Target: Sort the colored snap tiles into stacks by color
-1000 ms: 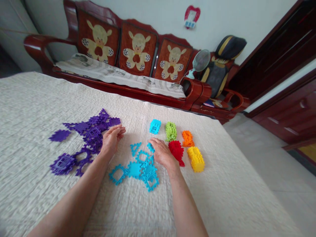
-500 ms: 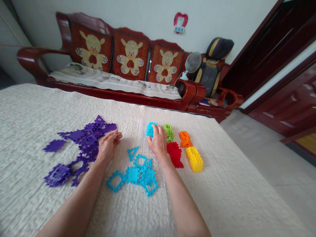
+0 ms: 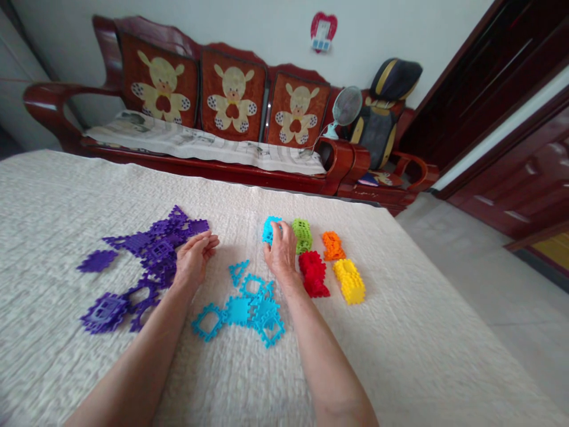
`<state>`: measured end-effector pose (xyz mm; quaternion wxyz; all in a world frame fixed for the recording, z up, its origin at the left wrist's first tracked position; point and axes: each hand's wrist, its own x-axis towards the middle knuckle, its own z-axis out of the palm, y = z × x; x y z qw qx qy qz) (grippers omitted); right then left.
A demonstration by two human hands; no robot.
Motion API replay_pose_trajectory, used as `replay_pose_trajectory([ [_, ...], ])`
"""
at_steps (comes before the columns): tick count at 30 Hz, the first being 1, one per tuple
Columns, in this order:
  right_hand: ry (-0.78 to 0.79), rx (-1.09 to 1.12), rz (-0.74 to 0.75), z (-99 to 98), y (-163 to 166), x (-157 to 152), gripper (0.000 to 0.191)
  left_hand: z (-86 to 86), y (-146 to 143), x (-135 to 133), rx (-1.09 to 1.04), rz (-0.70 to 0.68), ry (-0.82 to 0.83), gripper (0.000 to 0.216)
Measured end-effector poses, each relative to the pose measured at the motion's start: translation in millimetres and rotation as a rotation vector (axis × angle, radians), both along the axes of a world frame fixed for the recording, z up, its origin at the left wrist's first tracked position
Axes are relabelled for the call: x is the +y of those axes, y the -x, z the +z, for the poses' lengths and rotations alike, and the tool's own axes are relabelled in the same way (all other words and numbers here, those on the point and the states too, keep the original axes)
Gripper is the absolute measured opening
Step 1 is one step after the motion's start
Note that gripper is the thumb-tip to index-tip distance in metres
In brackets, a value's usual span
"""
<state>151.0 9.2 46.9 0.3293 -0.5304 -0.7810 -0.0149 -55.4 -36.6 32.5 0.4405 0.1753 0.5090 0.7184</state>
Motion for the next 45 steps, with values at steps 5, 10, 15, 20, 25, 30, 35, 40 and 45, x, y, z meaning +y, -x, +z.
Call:
replay_pose_trajectory([
  [5, 0.017, 0.066, 0.082, 3.1, -11, -27, 0.052, -4.4, 0, 0, 0.038, -0.005, -0.012, 0.036],
  [10, 0.118, 0.172, 0.103, -2.8, -27, -74, 0.050, -14.3, -7, 0, 0.250, -0.058, -0.078, 0.031],
  [15, 0.119, 0.274, 0.127, -9.3, -38, -120, 0.044, -10.1, -14, -8, 0.472, -0.123, -0.046, 0.017],
  [20, 0.149, 0.298, 0.124, -15.5, -48, -150, 0.048, 2.6, -15, -44, 0.636, -0.217, -0.038, 0.015],
  [25, 0.131, 0.269, 0.185, -28.0, -54, -164, 0.054, -0.6, -10, -92, 1.103, -0.434, -0.050, 0.033],
  [30, 0.111, 0.214, 0.230, -28.2, -54, -168, 0.056, -17.0, -9, -122, 1.379, -0.455, -0.211, 0.046],
  [35, 0.100, 0.165, 0.260, -26.7, -54, -169, 0.058, -27.1, -15, -136, 1.610, -0.478, -0.374, 0.045],
  [40, 0.095, 0.027, 0.293, -28.5, -54, -171, 0.069, -28.0, -19, -136, 1.680, -0.443, -0.347, 0.032],
  [45, 0.067, 0.042, 0.311, -32.2, -53, -173, 0.058, -27.7, -20, -136, 1.661, -0.347, -0.302, 0.026],
])
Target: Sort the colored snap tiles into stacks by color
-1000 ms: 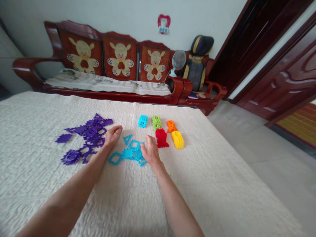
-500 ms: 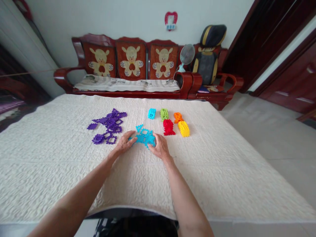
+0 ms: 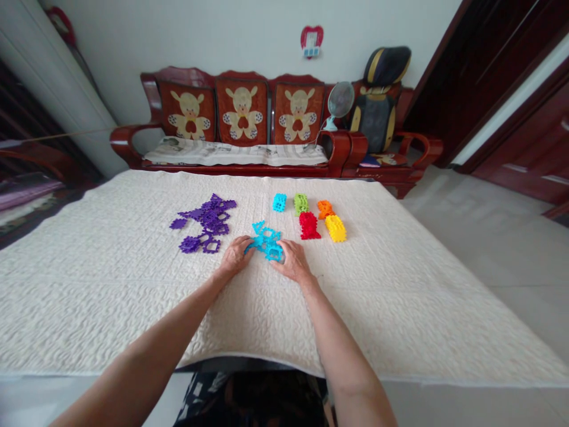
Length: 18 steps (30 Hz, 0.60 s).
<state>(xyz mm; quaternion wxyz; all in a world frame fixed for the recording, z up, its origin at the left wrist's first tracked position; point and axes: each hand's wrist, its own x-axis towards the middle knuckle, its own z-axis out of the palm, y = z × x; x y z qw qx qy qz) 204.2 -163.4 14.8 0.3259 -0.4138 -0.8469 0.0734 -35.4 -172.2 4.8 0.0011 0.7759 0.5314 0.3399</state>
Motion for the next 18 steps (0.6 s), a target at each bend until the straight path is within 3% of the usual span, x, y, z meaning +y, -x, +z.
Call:
replay_pose_trajectory([
  [7, -0.024, 0.140, 0.001, -2.5, -1, 1, 0.043, 3.7, 1, -3, -0.022, 0.153, 0.013, 0.023],
  [13, 0.000, 0.206, 0.015, -7.5, -2, 2, 0.029, -2.3, 1, -1, -0.036, 0.136, 0.003, 0.022],
  [18, 0.008, 0.224, -0.184, -16.4, 10, 13, 0.023, -4.9, 0, 0, -0.073, 0.164, -0.047, 0.027],
])
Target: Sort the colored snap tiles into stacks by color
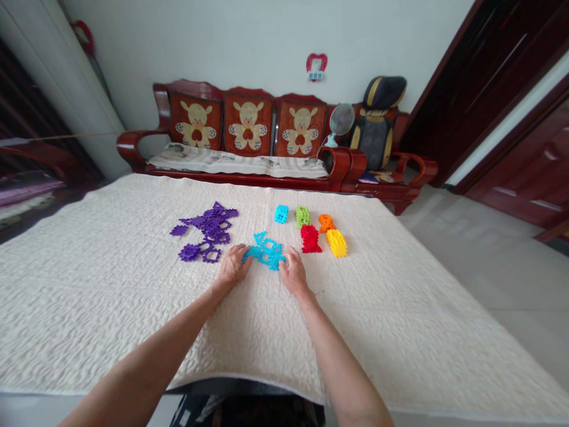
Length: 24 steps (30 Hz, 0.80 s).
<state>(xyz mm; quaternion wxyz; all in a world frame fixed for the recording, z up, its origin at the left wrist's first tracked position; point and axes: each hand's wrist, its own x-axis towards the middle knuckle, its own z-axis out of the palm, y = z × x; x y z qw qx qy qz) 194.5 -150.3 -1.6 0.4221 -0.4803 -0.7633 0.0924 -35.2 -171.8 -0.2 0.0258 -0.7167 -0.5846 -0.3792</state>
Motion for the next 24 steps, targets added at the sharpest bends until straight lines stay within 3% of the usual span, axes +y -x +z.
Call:
replay_pose_trajectory([
  [4, 0.099, -0.058, -0.118, -2.0, 26, 16, 0.024, 1.3, -1, 1, -0.060, -0.017, -0.036, 0.028],
  [12, 0.117, -0.027, -0.128, 2.3, 81, 29, 0.024, 1.2, 2, 5, -0.228, -0.049, -0.071, 0.031],
  [15, 0.084, 0.006, -0.074, 13.1, 73, 33, 0.025, -0.1, 2, 6, -0.253, -0.024, -0.084, 0.032],
  [19, 0.051, 0.065, -0.029, 34.3, 38, 43, 0.030, -0.2, 3, 6, -0.279, 0.044, -0.107, 0.034],
  [24, -0.030, 0.023, -0.104, 41.0, 5, 47, 0.032, -0.1, 4, 7, -0.262, 0.038, -0.106, 0.030],
])
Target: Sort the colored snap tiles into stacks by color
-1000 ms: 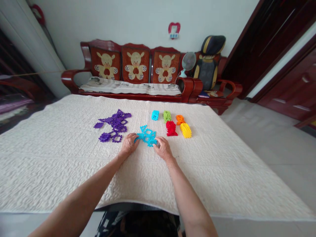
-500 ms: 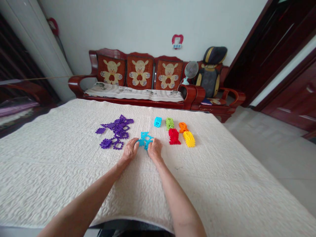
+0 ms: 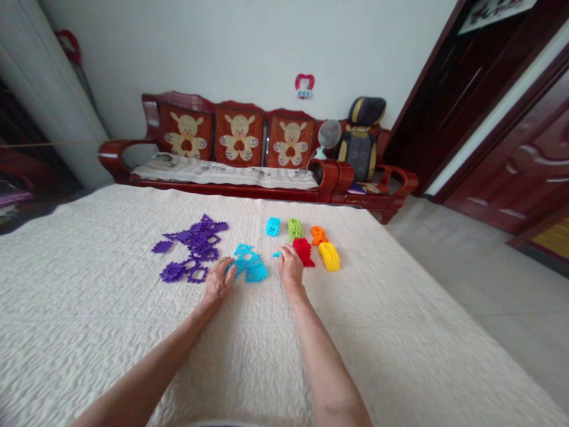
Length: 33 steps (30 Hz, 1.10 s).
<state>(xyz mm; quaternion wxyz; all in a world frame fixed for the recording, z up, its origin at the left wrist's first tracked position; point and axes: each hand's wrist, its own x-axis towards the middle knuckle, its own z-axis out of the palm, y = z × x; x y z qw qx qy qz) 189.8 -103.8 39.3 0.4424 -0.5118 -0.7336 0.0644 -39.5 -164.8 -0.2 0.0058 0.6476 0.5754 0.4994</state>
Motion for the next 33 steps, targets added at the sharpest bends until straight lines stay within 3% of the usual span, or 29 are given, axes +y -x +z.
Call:
replay_pose_trajectory([
  [5, 0.038, -0.149, 0.092, -22.1, -7, -14, 0.036, -2.0, 1, 0, 0.003, 0.000, 0.010, 0.028],
  [11, 0.086, -0.083, 0.161, -35.9, -15, -27, 0.064, 1.6, 5, 3, -0.037, -0.003, 0.106, 0.030],
  [18, 0.067, -0.211, 0.124, -29.9, -7, -36, 0.053, 14.9, 21, 54, -0.117, 0.105, 0.201, 0.033],
  [24, 0.078, -0.221, 0.049, -26.3, -3, -41, 0.046, 12.9, 33, 95, -0.191, -0.001, 0.269, 0.036],
  [29, 0.112, -0.171, 0.093, -23.8, -6, -40, 0.045, 7.4, 32, 109, -0.129, -0.019, 0.291, 0.035],
  [33, 0.102, -0.140, 0.071, -21.4, -7, -42, 0.054, 5.9, 28, 110, -0.012, -0.031, 0.201, 0.034],
])
